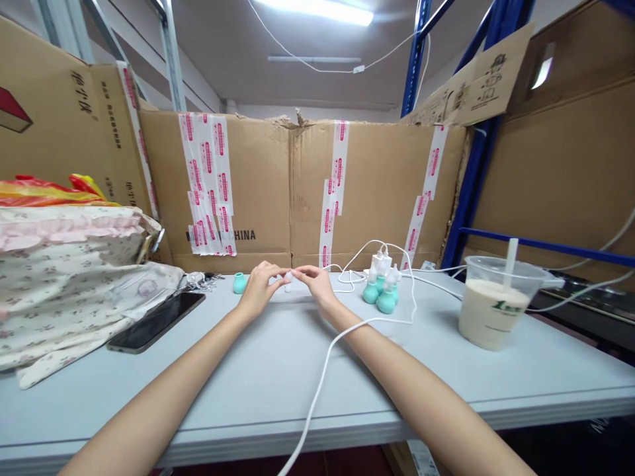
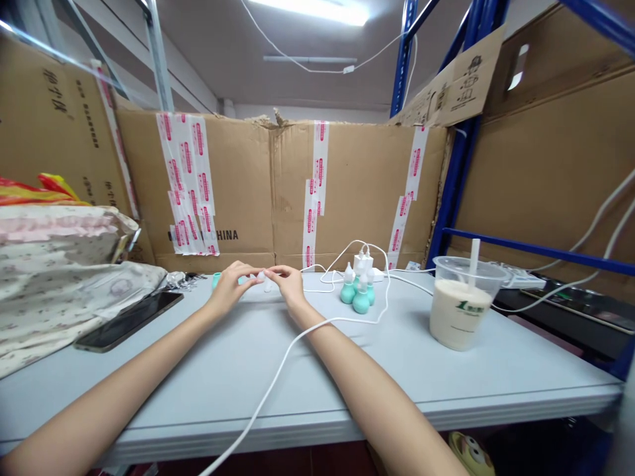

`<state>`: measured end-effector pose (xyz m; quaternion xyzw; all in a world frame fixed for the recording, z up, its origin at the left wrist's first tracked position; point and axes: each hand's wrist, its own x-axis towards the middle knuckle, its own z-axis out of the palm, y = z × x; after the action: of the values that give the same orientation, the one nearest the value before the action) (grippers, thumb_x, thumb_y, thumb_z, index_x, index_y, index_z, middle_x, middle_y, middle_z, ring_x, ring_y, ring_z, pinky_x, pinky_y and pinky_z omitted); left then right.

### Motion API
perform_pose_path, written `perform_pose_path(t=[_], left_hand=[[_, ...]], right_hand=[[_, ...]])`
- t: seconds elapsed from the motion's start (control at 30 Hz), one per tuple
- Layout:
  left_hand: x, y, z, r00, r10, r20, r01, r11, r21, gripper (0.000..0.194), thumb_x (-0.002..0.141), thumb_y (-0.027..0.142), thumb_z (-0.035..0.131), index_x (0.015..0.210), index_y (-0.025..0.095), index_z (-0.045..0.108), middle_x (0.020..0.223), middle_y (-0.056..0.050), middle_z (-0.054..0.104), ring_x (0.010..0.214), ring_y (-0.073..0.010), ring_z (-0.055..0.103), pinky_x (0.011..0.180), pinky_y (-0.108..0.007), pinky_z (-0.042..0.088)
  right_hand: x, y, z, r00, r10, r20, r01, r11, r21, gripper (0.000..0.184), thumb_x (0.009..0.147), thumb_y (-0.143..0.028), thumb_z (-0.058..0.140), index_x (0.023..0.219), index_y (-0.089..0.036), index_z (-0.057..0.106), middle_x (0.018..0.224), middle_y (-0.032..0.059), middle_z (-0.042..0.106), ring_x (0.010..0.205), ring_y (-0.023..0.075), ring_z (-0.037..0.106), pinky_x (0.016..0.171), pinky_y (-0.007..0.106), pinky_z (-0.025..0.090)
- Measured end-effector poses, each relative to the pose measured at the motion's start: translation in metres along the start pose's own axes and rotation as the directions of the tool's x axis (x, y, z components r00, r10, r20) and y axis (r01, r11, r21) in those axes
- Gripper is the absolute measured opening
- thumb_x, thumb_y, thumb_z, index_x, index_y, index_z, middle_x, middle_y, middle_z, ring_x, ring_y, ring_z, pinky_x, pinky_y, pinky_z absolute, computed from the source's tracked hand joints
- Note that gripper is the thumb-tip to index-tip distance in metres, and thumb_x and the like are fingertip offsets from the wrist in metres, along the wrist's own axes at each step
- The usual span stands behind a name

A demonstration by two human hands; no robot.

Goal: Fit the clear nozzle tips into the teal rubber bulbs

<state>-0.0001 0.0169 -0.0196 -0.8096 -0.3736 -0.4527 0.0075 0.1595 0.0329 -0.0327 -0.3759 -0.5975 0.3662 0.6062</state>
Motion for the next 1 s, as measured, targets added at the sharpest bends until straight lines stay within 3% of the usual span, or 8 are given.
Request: perform_pose_path(t=[0.1, 0.3, 0.47, 0.67, 0.8, 1.0], left_hand=[[0.0, 0.003, 0.001, 1.0, -0.011, -0.025, 0.011, 1.0, 0.012, 0.023, 0.081, 0.035, 0.053, 0.096, 0.026, 0.068, 0.082, -0.003, 0.067, 0.08, -0.0196, 0.051, 0.076, -0.033, 0.039], [-0.001, 0.007, 0.0, 0.995, -0.032, -0.09, 0.035, 0.999, 0.032, 0.024, 0.081, 0.034, 0.055, 0.099, 0.025, 0.067, 0.084, -0.003, 0.067, 0.084, -0.0203, 0.051, 0.078, -0.033, 0.038], [-0.003, 0.007, -0.003, 0.983, 0.137, -0.124, -0.111, 0.974, 0.195, 0.027, 0.083, 0.034, 0.052, 0.106, 0.025, 0.064, 0.087, -0.003, 0.066, 0.082, -0.0187, 0.049, 0.077, -0.034, 0.037], [-0.004, 0.008, -0.006, 0.934, 0.319, -0.163, -0.263, 0.919, 0.293, 0.03, 0.087, 0.027, 0.046, 0.114, 0.023, 0.059, 0.081, -0.004, 0.064, 0.075, -0.017, 0.044, 0.069, -0.031, 0.038], [-0.005, 0.011, -0.009, 0.902, 0.382, -0.202, -0.297, 0.888, 0.352, 0.03, 0.086, 0.024, 0.047, 0.114, 0.022, 0.059, 0.078, -0.004, 0.063, 0.074, -0.0165, 0.043, 0.069, -0.03, 0.038], [-0.006, 0.018, -0.009, 0.887, 0.367, -0.282, -0.255, 0.896, 0.363, 0.032, 0.086, 0.024, 0.048, 0.116, 0.023, 0.057, 0.079, -0.004, 0.063, 0.075, -0.0167, 0.044, 0.069, -0.03, 0.038]], right_hand=[[-0.003, -0.004, 0.002, 0.999, 0.031, 0.024, -0.034, 0.989, 0.146, 0.026, 0.055, -0.038, 0.072, 0.069, -0.016, 0.066, 0.079, 0.0045, 0.068, 0.079, 0.0171, 0.058, 0.078, 0.03, 0.042], [-0.01, -0.018, 0.0, 0.994, 0.078, 0.077, -0.089, 0.984, 0.154, 0.026, 0.058, -0.039, 0.07, 0.073, -0.018, 0.066, 0.082, 0.0024, 0.067, 0.085, 0.0163, 0.056, 0.079, 0.029, 0.038], [-0.012, -0.027, -0.005, 0.975, 0.168, 0.149, -0.189, 0.972, 0.14, 0.027, 0.057, -0.04, 0.071, 0.076, -0.02, 0.066, 0.083, 0.0005, 0.065, 0.083, 0.0145, 0.054, 0.07, 0.025, 0.035], [-0.011, -0.03, -0.008, 0.972, 0.119, 0.203, -0.163, 0.963, 0.216, 0.027, 0.054, -0.038, 0.075, 0.074, -0.021, 0.067, 0.079, -0.0014, 0.064, 0.077, 0.0115, 0.052, 0.067, 0.023, 0.033], [-0.015, -0.032, 0.0, 0.984, 0.087, 0.159, -0.132, 0.945, 0.299, 0.024, 0.054, -0.035, 0.075, 0.071, -0.019, 0.068, 0.073, -0.0005, 0.063, 0.074, 0.0115, 0.053, 0.072, 0.026, 0.038], [-0.024, -0.038, 0.014, 0.999, -0.038, -0.009, 0.039, 0.93, 0.366, 0.022, 0.058, -0.034, 0.073, 0.071, -0.016, 0.068, 0.074, 0.0028, 0.066, 0.077, 0.015, 0.056, 0.079, 0.03, 0.042]])
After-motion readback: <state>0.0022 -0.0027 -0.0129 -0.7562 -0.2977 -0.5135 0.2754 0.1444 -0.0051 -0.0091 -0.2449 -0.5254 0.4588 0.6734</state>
